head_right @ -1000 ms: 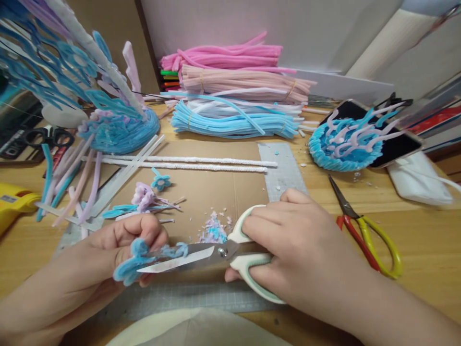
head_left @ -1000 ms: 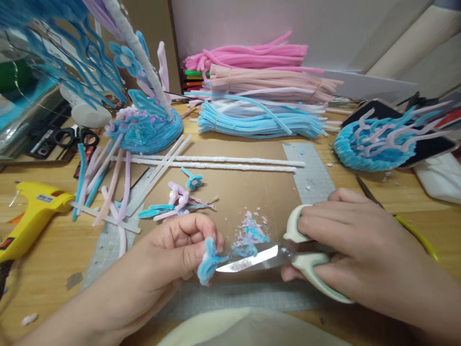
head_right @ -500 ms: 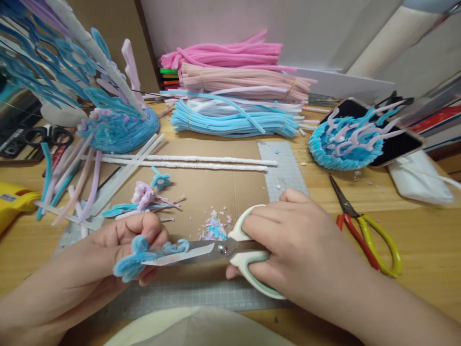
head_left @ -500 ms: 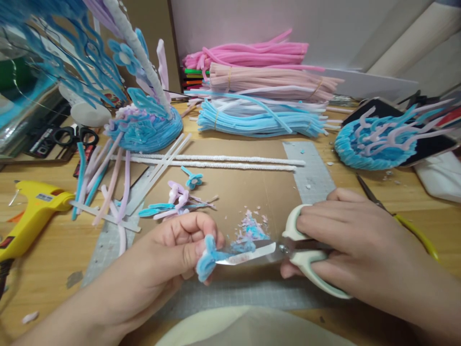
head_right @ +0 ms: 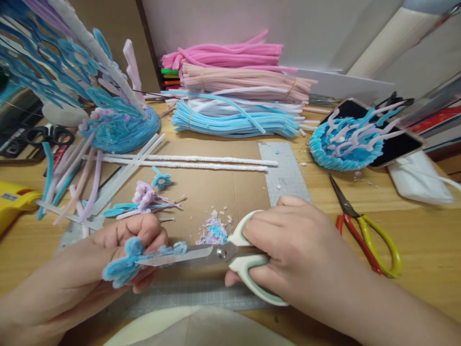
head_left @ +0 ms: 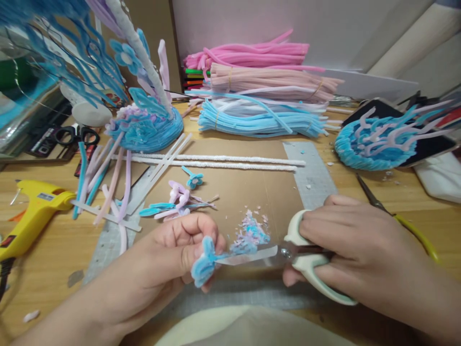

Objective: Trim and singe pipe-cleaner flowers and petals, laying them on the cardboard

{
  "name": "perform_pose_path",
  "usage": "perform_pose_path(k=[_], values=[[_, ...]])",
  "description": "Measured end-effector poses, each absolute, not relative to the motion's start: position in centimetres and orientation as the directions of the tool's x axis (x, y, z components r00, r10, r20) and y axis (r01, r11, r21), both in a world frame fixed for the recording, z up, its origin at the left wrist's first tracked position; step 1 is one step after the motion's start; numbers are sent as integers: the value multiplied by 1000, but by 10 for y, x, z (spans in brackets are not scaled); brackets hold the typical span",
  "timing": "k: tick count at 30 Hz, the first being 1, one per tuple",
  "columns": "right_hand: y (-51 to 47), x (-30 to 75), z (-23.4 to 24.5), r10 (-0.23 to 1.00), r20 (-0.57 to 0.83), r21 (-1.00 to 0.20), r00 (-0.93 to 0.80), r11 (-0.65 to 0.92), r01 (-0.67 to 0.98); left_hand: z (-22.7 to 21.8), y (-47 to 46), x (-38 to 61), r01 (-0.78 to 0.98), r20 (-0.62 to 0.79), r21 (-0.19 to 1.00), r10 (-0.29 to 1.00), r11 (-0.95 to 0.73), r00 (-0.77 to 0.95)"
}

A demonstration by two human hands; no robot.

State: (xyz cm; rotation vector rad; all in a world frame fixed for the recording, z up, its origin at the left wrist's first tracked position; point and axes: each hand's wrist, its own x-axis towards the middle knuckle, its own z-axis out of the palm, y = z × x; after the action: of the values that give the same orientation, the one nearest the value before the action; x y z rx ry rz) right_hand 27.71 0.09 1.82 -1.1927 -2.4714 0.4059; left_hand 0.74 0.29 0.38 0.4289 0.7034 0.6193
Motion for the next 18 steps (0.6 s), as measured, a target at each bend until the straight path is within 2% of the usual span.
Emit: perform_pose_path(k=[6, 12, 14, 18], values=[[1, 278, 22, 783, 183, -358, -594, 616, 701, 7, 2, 7, -372, -459, 585, 672, 721, 580], [5, 283, 18, 772, 187, -267, -608, 635, 725, 1, 2, 8, -272, -416, 791, 808, 548, 416], [6, 284, 19, 769, 210, -241, -604, 639, 730, 1, 2, 8, -236, -404, 826, 830, 512, 385], [7, 284, 24, 757, 229, -183, -611, 650, 737, 4, 1, 7, -291, -413, 748, 761, 597, 501]])
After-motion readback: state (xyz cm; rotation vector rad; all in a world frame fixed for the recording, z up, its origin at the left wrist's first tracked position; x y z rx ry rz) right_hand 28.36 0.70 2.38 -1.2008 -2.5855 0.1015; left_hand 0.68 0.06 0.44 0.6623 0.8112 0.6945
